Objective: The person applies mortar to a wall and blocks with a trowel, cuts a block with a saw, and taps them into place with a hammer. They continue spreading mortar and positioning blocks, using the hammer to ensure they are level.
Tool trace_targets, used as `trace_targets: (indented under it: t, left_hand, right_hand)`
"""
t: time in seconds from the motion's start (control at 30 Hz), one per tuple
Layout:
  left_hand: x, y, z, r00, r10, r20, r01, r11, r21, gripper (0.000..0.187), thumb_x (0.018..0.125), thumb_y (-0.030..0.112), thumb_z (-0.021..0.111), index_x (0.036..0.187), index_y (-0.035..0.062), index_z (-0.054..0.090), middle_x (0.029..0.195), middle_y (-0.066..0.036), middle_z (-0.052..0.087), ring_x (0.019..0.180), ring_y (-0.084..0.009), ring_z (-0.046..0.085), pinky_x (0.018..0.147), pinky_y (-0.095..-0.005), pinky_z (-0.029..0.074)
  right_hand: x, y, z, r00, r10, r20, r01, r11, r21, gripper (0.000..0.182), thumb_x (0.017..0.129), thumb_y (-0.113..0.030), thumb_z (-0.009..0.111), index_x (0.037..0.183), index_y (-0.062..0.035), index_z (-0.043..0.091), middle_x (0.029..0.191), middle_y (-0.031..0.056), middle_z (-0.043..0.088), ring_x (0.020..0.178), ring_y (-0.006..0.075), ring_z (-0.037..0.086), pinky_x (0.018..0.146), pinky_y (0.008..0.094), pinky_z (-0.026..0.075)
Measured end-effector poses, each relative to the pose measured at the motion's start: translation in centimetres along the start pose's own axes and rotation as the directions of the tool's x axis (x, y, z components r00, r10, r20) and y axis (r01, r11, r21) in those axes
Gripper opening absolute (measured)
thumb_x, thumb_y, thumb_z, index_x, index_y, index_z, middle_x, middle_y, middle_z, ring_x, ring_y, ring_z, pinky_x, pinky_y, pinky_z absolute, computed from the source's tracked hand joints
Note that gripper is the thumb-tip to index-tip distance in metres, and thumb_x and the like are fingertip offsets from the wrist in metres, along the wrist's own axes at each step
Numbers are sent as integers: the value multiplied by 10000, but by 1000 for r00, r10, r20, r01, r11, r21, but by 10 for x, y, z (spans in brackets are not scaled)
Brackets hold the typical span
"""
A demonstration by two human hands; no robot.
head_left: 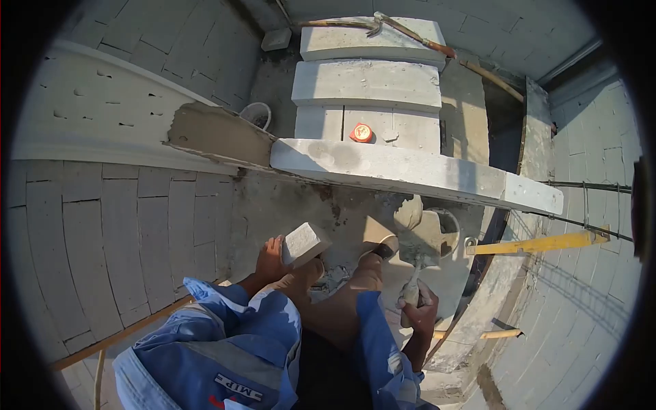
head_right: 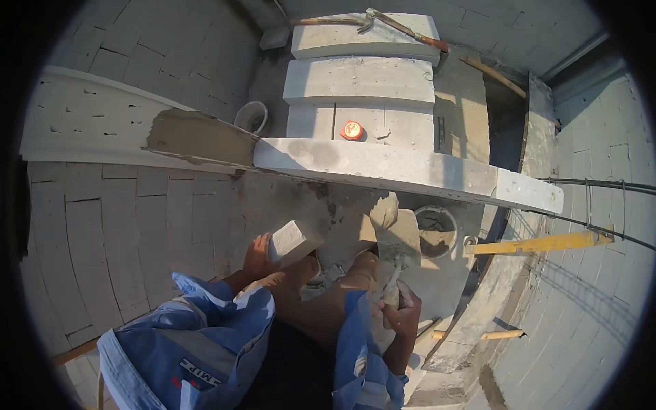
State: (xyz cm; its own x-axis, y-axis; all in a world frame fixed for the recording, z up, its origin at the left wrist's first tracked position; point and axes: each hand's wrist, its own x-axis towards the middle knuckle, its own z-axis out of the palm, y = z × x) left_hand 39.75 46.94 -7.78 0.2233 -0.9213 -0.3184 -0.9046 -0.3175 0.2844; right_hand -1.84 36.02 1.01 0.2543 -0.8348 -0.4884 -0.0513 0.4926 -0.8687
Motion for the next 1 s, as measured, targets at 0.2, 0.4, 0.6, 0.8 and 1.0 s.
trace_targets:
  t: [0.2,0.4,0.6,0.8,1.0]
  left_hand:
    - [-37,-103,-26,996,-80,30,81,996,-42,898,621,271,857,1350,-35,432,1198,-221,539,1120,-409,549,950,-494,463]
    - [-64,-164,-41,949,-300,94,301,954,4,819,627,286,840,1273,-31,449,1198,-239,535,1129,-433,543,952,-504,463]
    - [-93,-213,-38,960,-281,-13,280,960,-9,926,599,265,856,1344,-40,400,1222,-246,520,1158,-435,524,969,-522,449]
    - [-104,-239,-39,937,-349,20,349,936,-46,984,597,276,861,1387,-45,371,1251,-253,510,1176,-433,516,993,-529,435]
    - [-101,-243,-36,926,-375,53,378,922,-88,1016,590,285,878,1398,-50,361,1258,-256,514,1176,-435,522,997,-517,440]
  right_hand:
    - [76,-44,137,796,-596,102,553,650,-521,475,693,-167,751,1131,-8,660,1037,196,651,844,321,671,792,363,538]
    - [116,-30,210,834,-538,123,353,349,-868,419,721,-172,696,1132,-88,685,1056,205,636,894,406,655,778,457,544]
    - [108,31,189,801,-589,105,188,81,-979,435,765,-190,672,1192,-106,662,1163,193,611,1050,369,615,876,451,511]
    - [52,0,190,756,-654,3,229,262,-938,396,778,-102,650,1155,16,627,931,166,577,874,355,582,770,460,493]
    - [93,4,229,815,-537,-216,82,476,-876,447,826,-168,664,1260,-82,600,1132,192,548,990,400,602,809,474,514]
